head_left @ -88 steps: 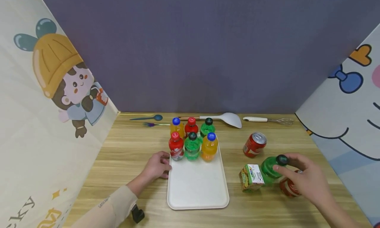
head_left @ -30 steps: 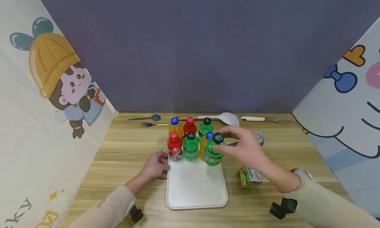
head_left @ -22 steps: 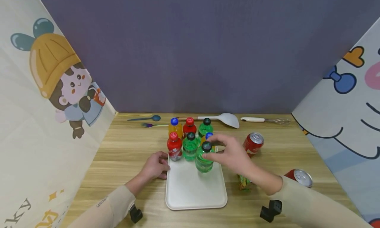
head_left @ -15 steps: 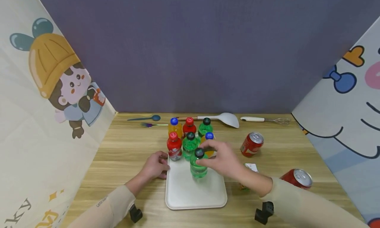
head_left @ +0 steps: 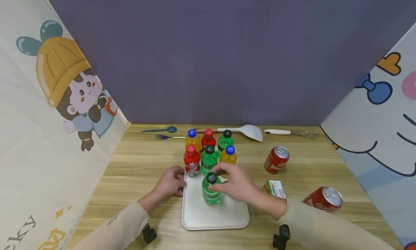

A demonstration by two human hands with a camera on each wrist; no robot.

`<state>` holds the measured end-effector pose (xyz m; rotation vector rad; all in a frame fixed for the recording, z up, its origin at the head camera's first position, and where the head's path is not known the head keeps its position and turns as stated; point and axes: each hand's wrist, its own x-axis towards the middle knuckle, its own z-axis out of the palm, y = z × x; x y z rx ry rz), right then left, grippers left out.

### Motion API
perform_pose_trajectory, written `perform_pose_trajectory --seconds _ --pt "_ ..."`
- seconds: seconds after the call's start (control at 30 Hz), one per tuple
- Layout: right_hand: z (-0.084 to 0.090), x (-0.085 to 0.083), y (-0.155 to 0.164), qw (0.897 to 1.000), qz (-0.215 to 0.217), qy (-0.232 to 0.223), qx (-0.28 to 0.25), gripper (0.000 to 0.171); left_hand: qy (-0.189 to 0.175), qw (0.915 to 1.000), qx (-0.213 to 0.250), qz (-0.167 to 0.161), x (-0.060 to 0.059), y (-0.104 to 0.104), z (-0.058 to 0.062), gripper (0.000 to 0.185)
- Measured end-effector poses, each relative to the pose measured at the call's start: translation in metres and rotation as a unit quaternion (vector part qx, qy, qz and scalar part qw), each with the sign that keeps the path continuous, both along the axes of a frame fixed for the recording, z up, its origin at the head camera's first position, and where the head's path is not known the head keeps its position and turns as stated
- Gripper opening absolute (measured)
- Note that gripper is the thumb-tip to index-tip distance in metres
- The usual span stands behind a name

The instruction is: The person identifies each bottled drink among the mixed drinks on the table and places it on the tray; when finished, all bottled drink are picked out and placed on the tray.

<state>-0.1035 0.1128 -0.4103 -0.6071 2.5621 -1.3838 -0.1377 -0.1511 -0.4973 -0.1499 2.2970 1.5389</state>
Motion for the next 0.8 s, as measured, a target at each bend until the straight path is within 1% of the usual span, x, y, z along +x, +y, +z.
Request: perform_pose_trajectory --seconds 0.13,0.33,0.43,0.53,0.6,0.7,0.77,0.8 --pt "-0.004 0.001 -0.001 1.000 0.001 -0.003 -0.005 0.033 0.002 0.9999 0.010 0.001 0.000 -0.001 -0.001 0.049" --pt "-0.005 0.001 -0.001 0.999 0.007 -0.027 -0.017 0.037 0.000 0.9999 0.015 0.004 0.001 -0.004 -0.003 0.051" --pt "-0.004 0.001 -0.001 1.000 0.010 -0.024 -0.001 0.039 0.001 0.9999 0.012 0.003 0.002 -0.005 -0.004 0.052" --pt "-0.002 0.001 0.002 0.999 0.019 -0.020 0.019 0.043 0.002 0.9999 0.013 -0.007 0.003 -0.007 -0.005 0.052" --pt "0.001 0.001 0.006 0.999 0.034 -0.023 0.028 0.047 0.000 0.9996 0.020 -0.021 0.005 -0.011 -0.007 0.051" --pt "0.009 0.002 0.015 0.997 0.061 -0.038 0.023 0.052 0.005 0.9977 0.031 -0.060 0.007 -0.020 -0.007 0.047" --pt "0.018 0.001 0.023 0.996 0.074 -0.038 0.017 0.054 0.025 0.9949 0.015 -0.096 0.008 -0.028 -0.004 0.042" --pt "0.023 0.001 0.028 0.996 0.079 -0.034 0.011 0.054 0.042 0.9925 -0.006 -0.115 0.009 -0.033 0.000 0.040"
